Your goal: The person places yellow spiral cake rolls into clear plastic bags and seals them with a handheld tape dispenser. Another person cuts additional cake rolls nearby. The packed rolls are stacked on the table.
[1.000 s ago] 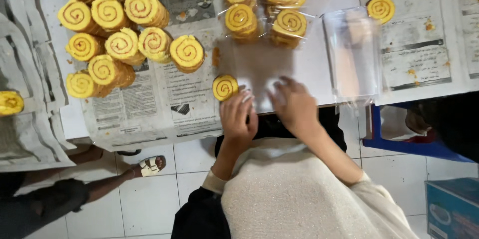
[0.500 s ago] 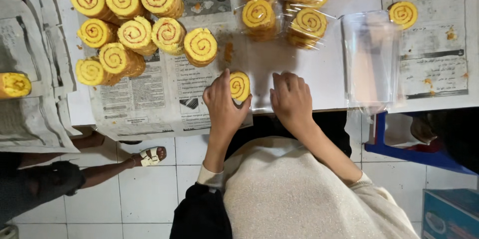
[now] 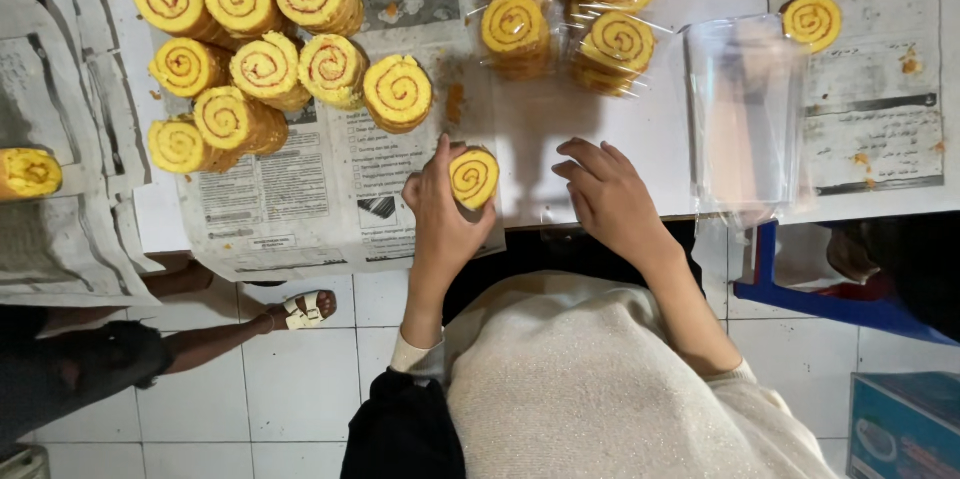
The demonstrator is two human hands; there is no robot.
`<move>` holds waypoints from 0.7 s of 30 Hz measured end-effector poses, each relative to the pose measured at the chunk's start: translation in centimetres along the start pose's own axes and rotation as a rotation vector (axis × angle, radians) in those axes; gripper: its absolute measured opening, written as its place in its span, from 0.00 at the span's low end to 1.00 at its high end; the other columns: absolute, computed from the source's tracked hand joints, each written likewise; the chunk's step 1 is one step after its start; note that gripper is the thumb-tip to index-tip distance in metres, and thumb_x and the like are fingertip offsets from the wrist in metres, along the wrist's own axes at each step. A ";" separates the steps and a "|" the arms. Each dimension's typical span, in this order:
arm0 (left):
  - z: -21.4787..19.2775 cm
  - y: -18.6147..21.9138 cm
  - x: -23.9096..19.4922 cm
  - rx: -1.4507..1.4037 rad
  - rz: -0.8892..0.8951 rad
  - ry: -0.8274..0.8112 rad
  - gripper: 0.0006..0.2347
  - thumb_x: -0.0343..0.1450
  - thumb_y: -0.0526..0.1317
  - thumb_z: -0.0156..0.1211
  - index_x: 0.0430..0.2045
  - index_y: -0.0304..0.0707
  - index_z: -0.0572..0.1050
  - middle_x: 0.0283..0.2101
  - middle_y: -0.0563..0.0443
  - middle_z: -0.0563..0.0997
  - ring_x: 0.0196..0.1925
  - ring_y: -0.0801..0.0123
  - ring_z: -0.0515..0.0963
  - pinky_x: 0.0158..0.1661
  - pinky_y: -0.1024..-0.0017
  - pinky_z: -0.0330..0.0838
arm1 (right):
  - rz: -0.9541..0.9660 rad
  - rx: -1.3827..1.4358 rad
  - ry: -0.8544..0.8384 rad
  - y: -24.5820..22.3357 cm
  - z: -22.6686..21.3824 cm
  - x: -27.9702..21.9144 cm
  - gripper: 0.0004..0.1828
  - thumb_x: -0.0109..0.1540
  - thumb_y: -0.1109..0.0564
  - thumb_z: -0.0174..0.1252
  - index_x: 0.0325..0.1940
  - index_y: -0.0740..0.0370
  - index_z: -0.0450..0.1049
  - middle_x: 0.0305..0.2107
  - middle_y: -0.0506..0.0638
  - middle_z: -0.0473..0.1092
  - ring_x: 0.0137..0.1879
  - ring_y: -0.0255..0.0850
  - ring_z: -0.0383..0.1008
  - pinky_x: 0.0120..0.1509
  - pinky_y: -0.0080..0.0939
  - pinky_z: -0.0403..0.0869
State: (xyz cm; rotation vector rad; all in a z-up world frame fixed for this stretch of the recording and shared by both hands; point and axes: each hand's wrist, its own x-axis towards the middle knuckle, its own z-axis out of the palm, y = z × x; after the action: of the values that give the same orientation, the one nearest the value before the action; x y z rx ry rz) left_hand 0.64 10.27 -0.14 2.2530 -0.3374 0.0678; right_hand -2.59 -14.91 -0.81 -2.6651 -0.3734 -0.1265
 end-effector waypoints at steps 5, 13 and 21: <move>0.0 -0.3 0.1 0.018 0.041 0.046 0.44 0.58 0.36 0.67 0.72 0.32 0.52 0.64 0.40 0.72 0.63 0.52 0.72 0.60 0.55 0.51 | -0.028 0.047 0.028 0.7 0.4 -0.3 0.14 0.62 0.62 0.58 0.52 0.54 0.76 0.58 0.48 0.71 0.69 0.50 0.69 0.73 0.60 0.66; -1.2 -0.1 1.4 -0.318 0.027 0.117 0.40 0.60 0.32 0.61 0.71 0.29 0.51 0.65 0.30 0.69 0.62 0.38 0.73 0.61 0.46 0.63 | -0.018 0.075 0.045 0.4 0.3 -0.3 0.15 0.62 0.63 0.59 0.53 0.54 0.76 0.58 0.47 0.71 0.70 0.49 0.69 0.74 0.60 0.65; 3.0 1.0 0.5 -0.163 0.229 0.083 0.37 0.62 0.40 0.69 0.69 0.34 0.60 0.66 0.36 0.68 0.68 0.43 0.67 0.64 0.52 0.58 | -0.034 0.174 0.104 0.2 0.5 -0.1 0.17 0.62 0.64 0.59 0.55 0.57 0.76 0.59 0.54 0.70 0.69 0.56 0.68 0.74 0.60 0.65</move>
State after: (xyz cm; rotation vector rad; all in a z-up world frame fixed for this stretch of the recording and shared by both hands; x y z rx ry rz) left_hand 0.62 7.29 -1.26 2.0363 -0.5359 0.2444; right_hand -2.60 -14.87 -1.29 -2.4708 -0.3784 -0.2309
